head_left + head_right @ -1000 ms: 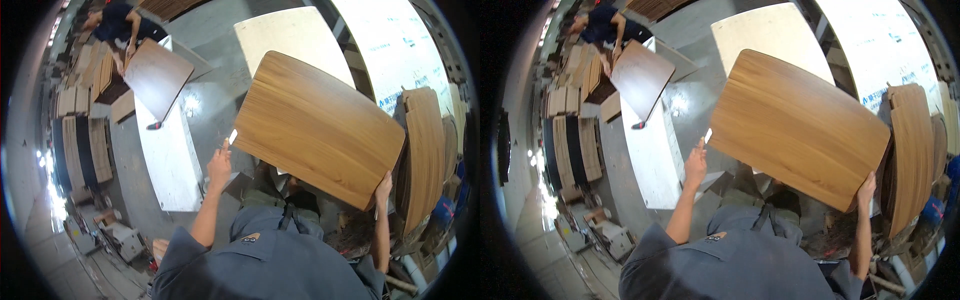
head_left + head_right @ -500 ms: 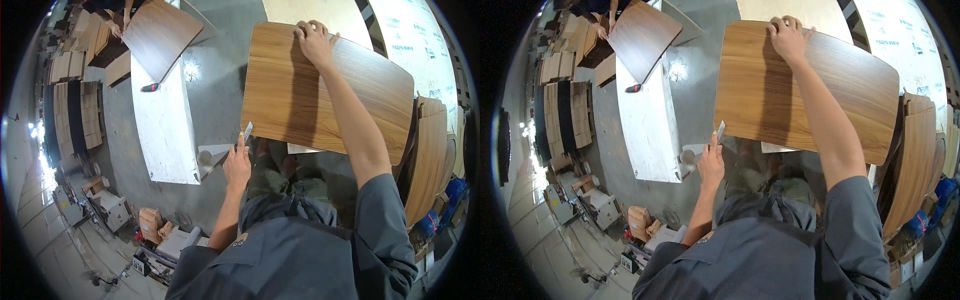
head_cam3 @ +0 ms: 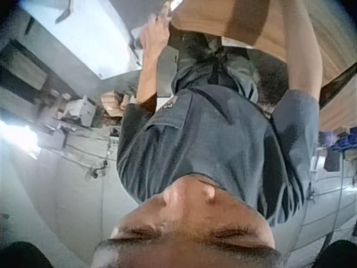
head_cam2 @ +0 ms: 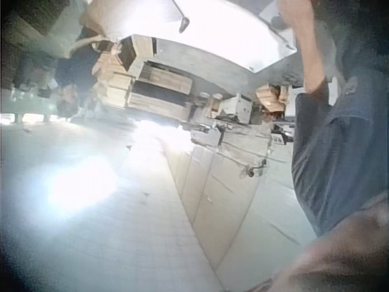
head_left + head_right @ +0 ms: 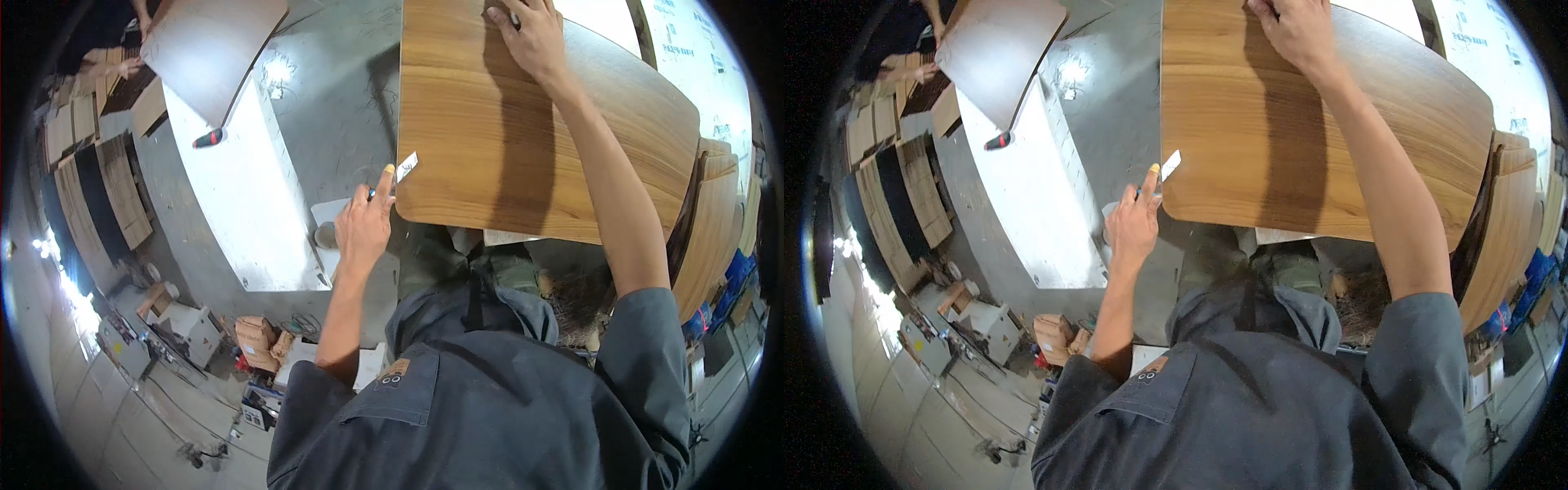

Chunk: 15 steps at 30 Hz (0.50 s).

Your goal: The person trims excess veneer from the edges of wood panels using a hand tool and smooths the corners by hand.

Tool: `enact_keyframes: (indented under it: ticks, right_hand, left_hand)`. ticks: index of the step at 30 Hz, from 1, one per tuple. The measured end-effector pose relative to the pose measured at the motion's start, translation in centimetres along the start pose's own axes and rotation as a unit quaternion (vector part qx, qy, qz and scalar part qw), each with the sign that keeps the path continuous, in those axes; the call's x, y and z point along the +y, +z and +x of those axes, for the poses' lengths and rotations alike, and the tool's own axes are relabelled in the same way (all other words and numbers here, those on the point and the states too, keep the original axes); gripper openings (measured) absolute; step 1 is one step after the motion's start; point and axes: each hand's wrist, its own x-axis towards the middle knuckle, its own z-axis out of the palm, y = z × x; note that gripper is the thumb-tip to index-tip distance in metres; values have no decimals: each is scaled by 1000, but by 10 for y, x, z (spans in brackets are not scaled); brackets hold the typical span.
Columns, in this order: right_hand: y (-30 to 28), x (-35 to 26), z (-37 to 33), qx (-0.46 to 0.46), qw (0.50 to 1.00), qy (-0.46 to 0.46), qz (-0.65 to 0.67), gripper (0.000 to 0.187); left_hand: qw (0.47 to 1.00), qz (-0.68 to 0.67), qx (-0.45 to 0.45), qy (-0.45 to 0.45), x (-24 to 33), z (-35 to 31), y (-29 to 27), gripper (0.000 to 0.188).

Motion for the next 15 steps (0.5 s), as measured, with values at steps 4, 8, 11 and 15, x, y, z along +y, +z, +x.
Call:
enact_keyframes:
  ticks: [4, 8, 11, 15]
  right_hand:
    - [-8, -6, -1, -24, 999, -9, -19, 24]
    - [7, 10, -5, -39, 996, -16, -73, 33]
    - [11, 9, -6, -34, 998, 6, -50, 29]
    - [11, 6, -7, -11, 998, 8, -54, 25]
  left_hand:
    - [998, 8, -34, 58, -11, 71, -10, 50]
    - [993, 15, 7, 114, -11, 157, -25, 50]
    - [991, 44, 9, 125, -8, 214, -38, 46]
    - [985, 58, 27, 158, -9, 277, -47, 43]
